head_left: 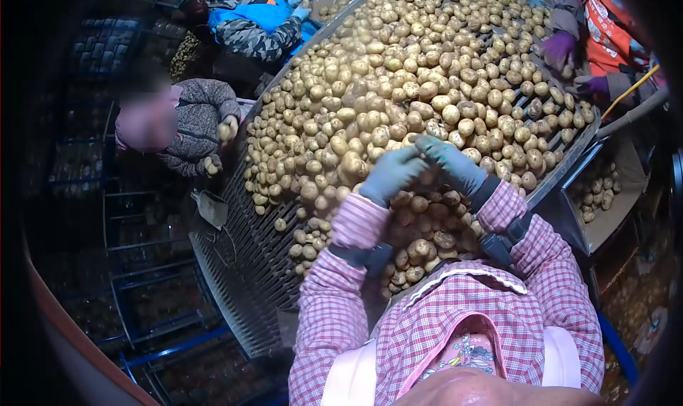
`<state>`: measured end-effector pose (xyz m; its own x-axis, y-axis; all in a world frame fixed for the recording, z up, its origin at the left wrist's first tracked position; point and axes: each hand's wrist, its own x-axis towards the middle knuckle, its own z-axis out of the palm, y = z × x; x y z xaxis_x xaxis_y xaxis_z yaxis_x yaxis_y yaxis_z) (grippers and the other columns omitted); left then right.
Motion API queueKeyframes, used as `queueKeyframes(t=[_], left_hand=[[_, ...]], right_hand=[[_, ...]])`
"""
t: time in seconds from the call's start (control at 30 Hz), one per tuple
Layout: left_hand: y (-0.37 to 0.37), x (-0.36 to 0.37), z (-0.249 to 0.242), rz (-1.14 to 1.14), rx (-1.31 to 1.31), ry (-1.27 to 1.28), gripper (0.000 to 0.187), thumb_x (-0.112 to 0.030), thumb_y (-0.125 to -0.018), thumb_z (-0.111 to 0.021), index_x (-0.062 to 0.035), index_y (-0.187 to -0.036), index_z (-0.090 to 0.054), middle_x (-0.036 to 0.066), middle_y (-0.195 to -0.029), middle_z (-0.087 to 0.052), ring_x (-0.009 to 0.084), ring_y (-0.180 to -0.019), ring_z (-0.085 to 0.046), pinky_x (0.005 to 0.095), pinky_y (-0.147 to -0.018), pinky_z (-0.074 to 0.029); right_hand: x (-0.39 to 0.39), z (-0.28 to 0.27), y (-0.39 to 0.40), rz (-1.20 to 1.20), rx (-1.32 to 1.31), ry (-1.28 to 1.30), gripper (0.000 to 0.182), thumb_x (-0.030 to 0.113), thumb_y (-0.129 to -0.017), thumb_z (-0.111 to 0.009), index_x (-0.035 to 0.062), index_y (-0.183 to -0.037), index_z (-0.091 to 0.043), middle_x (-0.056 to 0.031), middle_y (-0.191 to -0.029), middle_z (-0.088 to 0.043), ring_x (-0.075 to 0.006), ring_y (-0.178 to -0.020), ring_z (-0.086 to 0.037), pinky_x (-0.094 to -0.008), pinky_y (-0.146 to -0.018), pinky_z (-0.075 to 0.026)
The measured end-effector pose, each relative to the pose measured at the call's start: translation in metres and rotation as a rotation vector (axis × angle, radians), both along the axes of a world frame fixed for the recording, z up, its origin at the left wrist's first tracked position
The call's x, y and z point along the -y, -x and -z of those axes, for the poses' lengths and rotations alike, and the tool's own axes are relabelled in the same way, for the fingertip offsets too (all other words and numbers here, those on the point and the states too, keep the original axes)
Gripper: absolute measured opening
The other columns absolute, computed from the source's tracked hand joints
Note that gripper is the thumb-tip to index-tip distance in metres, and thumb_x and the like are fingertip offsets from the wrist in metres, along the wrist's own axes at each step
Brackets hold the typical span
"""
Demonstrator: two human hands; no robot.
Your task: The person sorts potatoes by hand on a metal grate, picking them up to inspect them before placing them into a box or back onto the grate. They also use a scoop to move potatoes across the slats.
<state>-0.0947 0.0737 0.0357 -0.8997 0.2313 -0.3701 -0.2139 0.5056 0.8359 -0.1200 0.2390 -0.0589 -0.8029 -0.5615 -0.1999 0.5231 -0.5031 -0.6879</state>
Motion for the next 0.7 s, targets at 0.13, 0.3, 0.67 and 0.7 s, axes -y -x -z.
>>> queueKeyframes(t=[0.13, 0.3, 0.67, 0.7], left_hand=[[-0.025, -0.018, -0.017, -0.181, 0.023, -0.316, 0.028, -0.019, -0.095, -0.068, -0.0006, -0.116, -0.072, 0.002, -0.093, -0.074, 0.006, -0.077, -0.06, 0.02, -0.067, -0.048], [-0.033, -0.003, -0.001, -0.439, -0.158, -0.493, 0.032, -0.013, -0.099, -0.058, 0.0011, -0.126, -0.066, 0.01, -0.126, -0.065, 0.0123, -0.096, -0.066, 0.0233, -0.073, -0.053], [-0.063, -0.065, 0.043, -0.174, -0.229, -0.567, 0.051, -0.037, -0.108, -0.043, -0.0072, -0.149, -0.049, 0.011, -0.15, -0.05, 0.0215, -0.137, -0.048, 0.0379, -0.116, -0.038], [-0.065, -0.062, 0.038, -0.261, -0.137, -0.617, 0.046, -0.033, -0.109, -0.042, -0.0059, -0.145, -0.052, 0.01, -0.145, -0.054, 0.0224, -0.133, -0.05, 0.0379, -0.114, -0.04]], right_hand=[[-0.022, -0.019, -0.021, 0.102, 0.06, 0.055, 0.027, 0.022, -0.101, -0.061, 0.0016, -0.117, -0.068, -0.0037, -0.102, -0.071, -0.0109, -0.086, -0.065, -0.0251, -0.077, -0.053], [-0.052, -0.043, -0.039, 0.1, 0.079, -0.125, 0.033, 0.006, -0.09, -0.058, -0.0065, -0.12, -0.065, -0.0132, -0.106, -0.071, -0.0181, -0.087, -0.069, -0.0275, -0.078, -0.057], [-0.09, -0.059, -0.086, -0.043, 0.247, 0.074, 0.04, 0.038, -0.102, -0.059, 0.0006, -0.115, -0.066, -0.0054, -0.091, -0.07, -0.0133, -0.072, -0.068, -0.0256, -0.06, -0.056], [-0.101, -0.05, -0.088, 0.005, 0.298, 0.073, 0.047, 0.042, -0.103, -0.054, -0.0005, -0.12, -0.064, -0.0057, -0.086, -0.069, -0.015, -0.063, -0.065, -0.0263, -0.053, -0.053]])
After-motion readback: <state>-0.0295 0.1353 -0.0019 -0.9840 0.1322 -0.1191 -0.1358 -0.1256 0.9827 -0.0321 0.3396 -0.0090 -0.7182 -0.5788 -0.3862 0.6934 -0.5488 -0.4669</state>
